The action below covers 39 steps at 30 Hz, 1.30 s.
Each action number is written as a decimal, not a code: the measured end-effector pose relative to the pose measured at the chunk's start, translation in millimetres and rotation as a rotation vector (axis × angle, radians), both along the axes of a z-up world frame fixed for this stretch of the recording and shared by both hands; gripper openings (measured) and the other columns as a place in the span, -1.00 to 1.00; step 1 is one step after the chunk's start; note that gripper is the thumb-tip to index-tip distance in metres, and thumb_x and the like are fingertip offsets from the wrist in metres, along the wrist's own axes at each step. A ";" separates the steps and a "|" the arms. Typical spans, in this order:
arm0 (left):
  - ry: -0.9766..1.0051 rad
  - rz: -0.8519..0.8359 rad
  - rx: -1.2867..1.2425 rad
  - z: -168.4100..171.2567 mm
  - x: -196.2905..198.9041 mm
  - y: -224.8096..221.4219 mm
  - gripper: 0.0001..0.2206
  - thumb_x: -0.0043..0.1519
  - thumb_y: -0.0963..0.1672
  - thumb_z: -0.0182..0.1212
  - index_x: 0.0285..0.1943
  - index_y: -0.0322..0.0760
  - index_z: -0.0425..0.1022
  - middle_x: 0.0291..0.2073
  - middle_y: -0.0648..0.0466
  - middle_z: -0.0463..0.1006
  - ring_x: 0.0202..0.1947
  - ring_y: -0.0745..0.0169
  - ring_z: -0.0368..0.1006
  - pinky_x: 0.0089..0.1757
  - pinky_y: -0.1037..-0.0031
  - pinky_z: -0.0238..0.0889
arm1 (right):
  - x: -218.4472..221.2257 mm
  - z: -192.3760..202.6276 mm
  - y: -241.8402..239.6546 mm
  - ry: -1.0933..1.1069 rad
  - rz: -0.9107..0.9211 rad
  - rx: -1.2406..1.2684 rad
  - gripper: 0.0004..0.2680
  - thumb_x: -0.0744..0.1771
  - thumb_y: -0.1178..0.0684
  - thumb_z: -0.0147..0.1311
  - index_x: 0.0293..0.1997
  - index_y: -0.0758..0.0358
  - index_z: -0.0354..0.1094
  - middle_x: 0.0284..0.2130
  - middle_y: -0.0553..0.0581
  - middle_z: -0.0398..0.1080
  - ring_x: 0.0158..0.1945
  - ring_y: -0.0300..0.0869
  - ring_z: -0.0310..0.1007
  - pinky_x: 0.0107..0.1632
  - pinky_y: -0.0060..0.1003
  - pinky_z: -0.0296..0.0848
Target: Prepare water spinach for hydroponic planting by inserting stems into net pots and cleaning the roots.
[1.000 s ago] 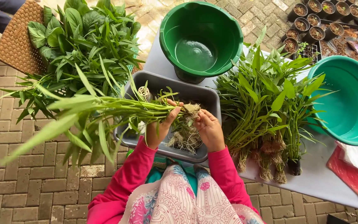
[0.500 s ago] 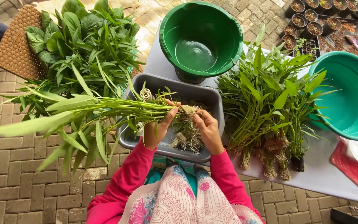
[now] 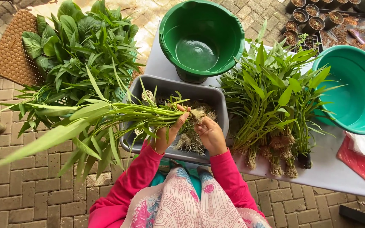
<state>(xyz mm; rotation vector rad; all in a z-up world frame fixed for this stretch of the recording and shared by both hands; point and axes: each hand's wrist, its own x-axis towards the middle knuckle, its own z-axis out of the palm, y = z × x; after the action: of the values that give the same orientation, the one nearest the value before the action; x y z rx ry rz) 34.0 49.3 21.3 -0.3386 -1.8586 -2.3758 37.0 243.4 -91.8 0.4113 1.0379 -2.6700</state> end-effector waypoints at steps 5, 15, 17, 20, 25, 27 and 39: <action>-0.026 -0.010 -0.015 1.3 1.5 1.1 -0.88 0.33 -0.27 0.25 0.01 -0.41 0.47 -0.08 0.01 0.64 -0.02 0.29 0.58 -0.02 0.49 0.46 | 4.5 -21.8 5.5 -0.050 0.020 -0.195 -0.89 0.44 0.16 -0.07 -0.10 0.38 0.37 -0.37 0.05 0.40 -0.38 -0.25 0.29 -0.27 -0.33 0.32; 0.010 0.071 -0.071 8.6 0.4 -5.0 -0.88 0.33 -0.26 0.24 0.00 -0.39 0.45 -0.09 0.01 0.64 -0.03 0.28 0.59 -0.01 0.49 0.47 | 19.5 66.7 -0.9 0.368 0.018 0.693 -0.73 0.42 0.15 -0.09 0.28 0.36 0.30 -0.11 -0.01 0.44 -0.13 -0.38 0.36 -0.05 -0.47 0.36; -0.013 0.069 -0.066 16.1 0.5 -8.7 -0.89 0.33 -0.26 0.25 -0.01 -0.39 0.47 -0.11 0.01 0.64 -0.04 0.27 0.60 -0.02 0.48 0.48 | 19.9 81.2 9.0 0.455 0.187 0.969 -0.72 0.39 0.11 0.07 0.25 0.35 0.34 -0.19 0.04 0.43 -0.21 -0.34 0.35 -0.14 -0.46 0.37; 0.079 0.057 -0.100 27.4 0.7 -16.1 -0.89 0.34 -0.27 0.23 0.01 -0.40 0.46 -0.09 0.01 0.63 -0.01 0.26 0.59 0.02 0.47 0.46 | 17.4 110.1 26.4 0.488 0.341 1.362 -0.73 0.36 0.06 0.23 0.18 0.28 0.44 -0.32 0.11 0.40 -0.32 -0.26 0.34 -0.23 -0.40 0.39; 0.152 0.098 -0.161 46.7 3.4 -22.4 -0.87 0.32 -0.29 0.27 -0.01 -0.39 0.46 -0.09 0.02 0.60 0.01 0.24 0.61 0.01 0.45 0.50 | 9.7 166.6 13.7 0.676 0.260 1.353 -0.57 0.29 0.06 0.30 0.27 0.34 0.29 -0.20 0.14 0.39 -0.25 -0.21 0.37 -0.20 -0.35 0.44; 0.186 0.102 -0.245 46.7 4.5 -19.3 -0.85 0.31 -0.30 0.26 0.01 -0.39 0.46 -0.07 0.01 0.60 0.03 0.24 0.61 -0.01 0.47 0.49 | 9.5 159.6 1.8 0.753 0.217 1.255 -0.51 0.26 0.07 0.31 0.31 0.38 0.21 -0.11 0.16 0.39 -0.18 -0.21 0.40 -0.18 -0.34 0.46; 0.039 0.050 -0.004 9.4 4.2 -4.6 -0.86 0.34 -0.28 0.23 0.04 -0.40 0.44 -0.07 -0.01 0.62 0.01 0.27 0.58 0.03 0.47 0.47 | 26.4 98.0 -25.5 0.583 -0.035 1.342 -0.91 0.32 0.23 0.15 -0.16 0.40 0.35 -0.43 0.21 0.39 -0.44 -0.09 0.38 -0.32 -0.25 0.39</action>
<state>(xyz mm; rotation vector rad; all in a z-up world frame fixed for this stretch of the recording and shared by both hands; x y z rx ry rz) 38.2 44.8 30.7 -0.3322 -1.8331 -2.3168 63.4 217.8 6.2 -0.1932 2.8841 -1.6923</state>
